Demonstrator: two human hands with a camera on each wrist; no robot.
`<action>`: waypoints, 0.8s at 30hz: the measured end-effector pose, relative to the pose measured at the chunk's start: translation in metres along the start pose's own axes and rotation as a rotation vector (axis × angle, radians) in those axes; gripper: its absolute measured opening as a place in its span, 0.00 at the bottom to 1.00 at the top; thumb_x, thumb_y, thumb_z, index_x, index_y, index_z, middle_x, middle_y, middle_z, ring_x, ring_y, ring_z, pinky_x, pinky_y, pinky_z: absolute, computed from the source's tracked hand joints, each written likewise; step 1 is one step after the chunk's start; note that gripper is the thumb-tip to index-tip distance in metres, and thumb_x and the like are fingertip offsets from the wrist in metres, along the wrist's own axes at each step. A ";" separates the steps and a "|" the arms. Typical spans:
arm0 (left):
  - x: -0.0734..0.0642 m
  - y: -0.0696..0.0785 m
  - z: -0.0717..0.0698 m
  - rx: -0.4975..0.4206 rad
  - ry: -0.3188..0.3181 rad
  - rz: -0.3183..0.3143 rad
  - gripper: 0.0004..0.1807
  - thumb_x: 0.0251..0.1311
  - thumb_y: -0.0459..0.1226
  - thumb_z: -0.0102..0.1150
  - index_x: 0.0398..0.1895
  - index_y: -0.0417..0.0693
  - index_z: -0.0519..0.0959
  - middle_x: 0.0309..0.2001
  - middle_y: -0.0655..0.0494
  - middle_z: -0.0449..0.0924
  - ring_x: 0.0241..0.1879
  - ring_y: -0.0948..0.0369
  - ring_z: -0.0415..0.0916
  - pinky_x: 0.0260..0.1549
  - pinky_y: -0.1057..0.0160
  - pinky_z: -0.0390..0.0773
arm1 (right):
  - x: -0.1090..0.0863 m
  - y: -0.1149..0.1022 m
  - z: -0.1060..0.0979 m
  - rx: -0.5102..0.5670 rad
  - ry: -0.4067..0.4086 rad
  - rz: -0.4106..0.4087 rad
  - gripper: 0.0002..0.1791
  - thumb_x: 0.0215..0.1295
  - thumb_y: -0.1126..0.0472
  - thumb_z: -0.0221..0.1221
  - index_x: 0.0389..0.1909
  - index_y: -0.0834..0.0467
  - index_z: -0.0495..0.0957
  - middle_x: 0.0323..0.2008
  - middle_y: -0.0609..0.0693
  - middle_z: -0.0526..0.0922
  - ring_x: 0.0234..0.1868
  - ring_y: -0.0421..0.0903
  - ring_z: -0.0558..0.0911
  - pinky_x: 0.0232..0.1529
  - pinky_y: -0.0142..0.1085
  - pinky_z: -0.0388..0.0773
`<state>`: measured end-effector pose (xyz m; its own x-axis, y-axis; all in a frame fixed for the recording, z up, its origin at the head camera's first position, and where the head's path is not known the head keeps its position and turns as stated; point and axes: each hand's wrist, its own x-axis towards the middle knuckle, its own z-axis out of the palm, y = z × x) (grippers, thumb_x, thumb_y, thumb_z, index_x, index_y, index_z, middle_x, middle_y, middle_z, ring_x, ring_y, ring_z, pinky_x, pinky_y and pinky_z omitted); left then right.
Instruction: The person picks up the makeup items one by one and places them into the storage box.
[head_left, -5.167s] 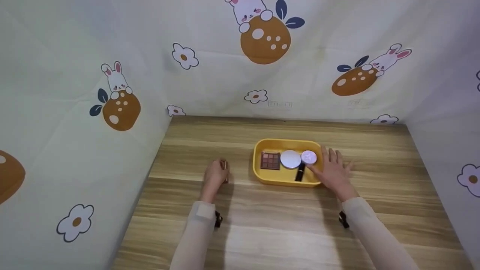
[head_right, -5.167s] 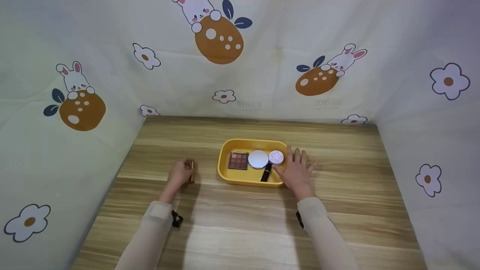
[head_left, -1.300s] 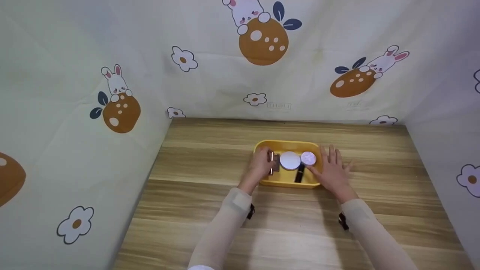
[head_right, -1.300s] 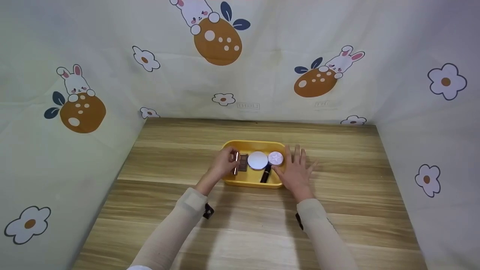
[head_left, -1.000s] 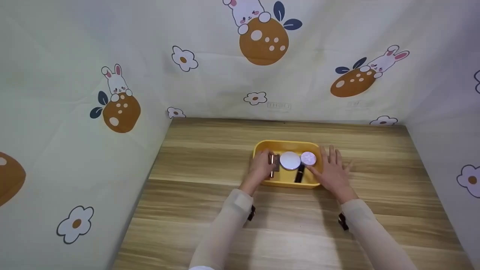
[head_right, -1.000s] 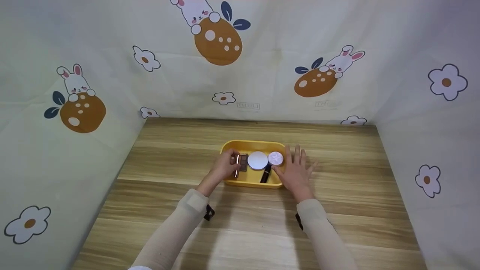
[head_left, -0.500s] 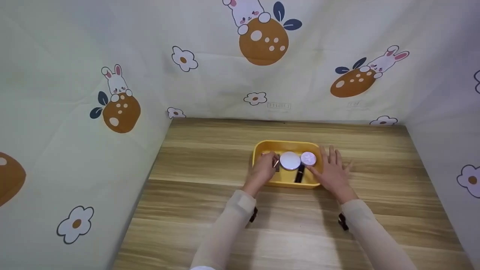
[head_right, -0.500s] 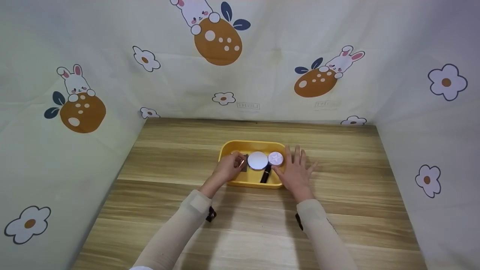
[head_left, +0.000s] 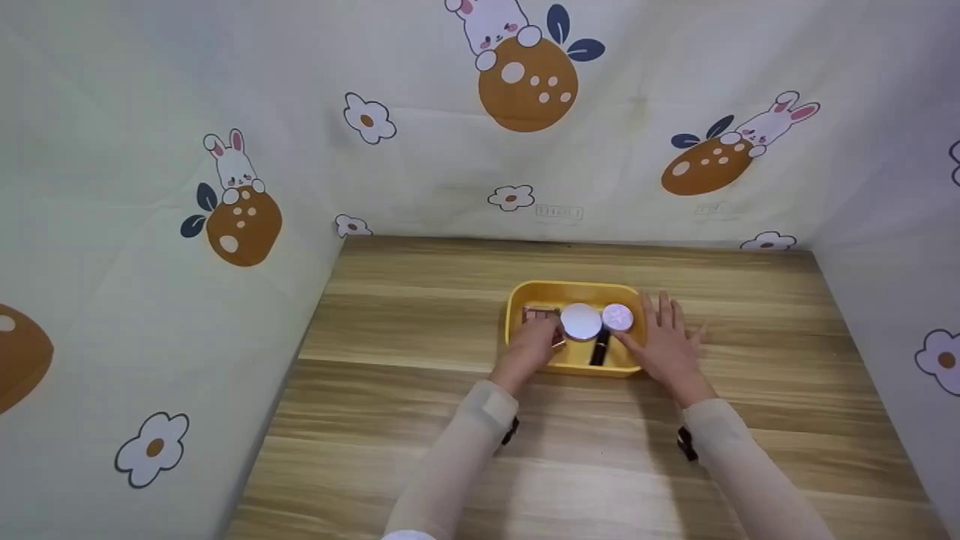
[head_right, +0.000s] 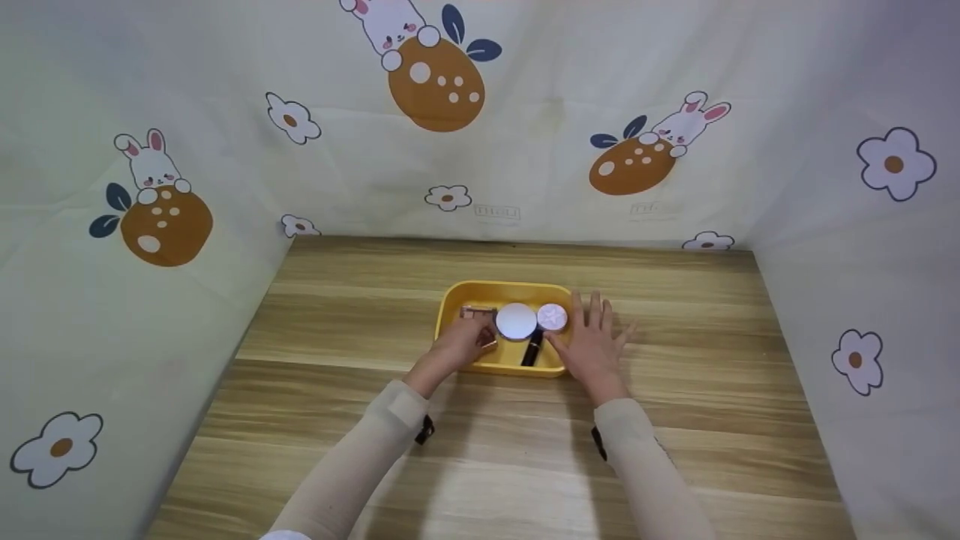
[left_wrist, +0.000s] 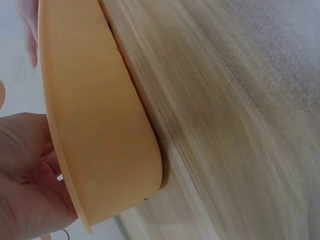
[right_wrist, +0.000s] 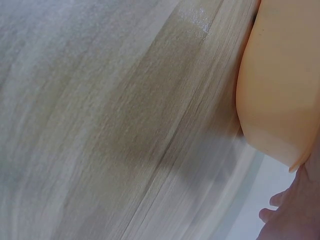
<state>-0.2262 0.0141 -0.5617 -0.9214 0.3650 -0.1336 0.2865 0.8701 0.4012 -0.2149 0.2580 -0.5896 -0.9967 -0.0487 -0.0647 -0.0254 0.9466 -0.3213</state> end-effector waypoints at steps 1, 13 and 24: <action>0.000 0.000 0.000 0.017 -0.006 0.008 0.07 0.65 0.39 0.63 0.44 0.49 0.82 0.41 0.54 0.84 0.45 0.57 0.79 0.46 0.62 0.80 | 0.000 0.000 0.000 0.000 0.002 0.000 0.52 0.67 0.27 0.46 0.80 0.54 0.41 0.79 0.67 0.40 0.78 0.70 0.43 0.64 0.80 0.28; 0.004 -0.001 0.003 0.098 -0.048 0.074 0.04 0.66 0.38 0.62 0.40 0.49 0.83 0.37 0.55 0.84 0.39 0.58 0.81 0.37 0.64 0.79 | 0.000 0.000 0.000 0.000 0.007 0.001 0.52 0.67 0.27 0.46 0.80 0.53 0.40 0.79 0.68 0.40 0.77 0.71 0.43 0.64 0.80 0.27; 0.004 -0.003 0.004 0.119 -0.051 0.062 0.05 0.63 0.37 0.65 0.36 0.45 0.81 0.37 0.52 0.83 0.38 0.56 0.80 0.34 0.64 0.80 | 0.000 0.000 0.001 -0.001 0.001 -0.004 0.53 0.67 0.27 0.46 0.80 0.53 0.38 0.78 0.68 0.40 0.77 0.73 0.43 0.63 0.80 0.26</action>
<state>-0.2300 0.0146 -0.5670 -0.8874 0.4328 -0.1586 0.3742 0.8774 0.3003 -0.2150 0.2578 -0.5909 -0.9967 -0.0522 -0.0628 -0.0294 0.9469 -0.3202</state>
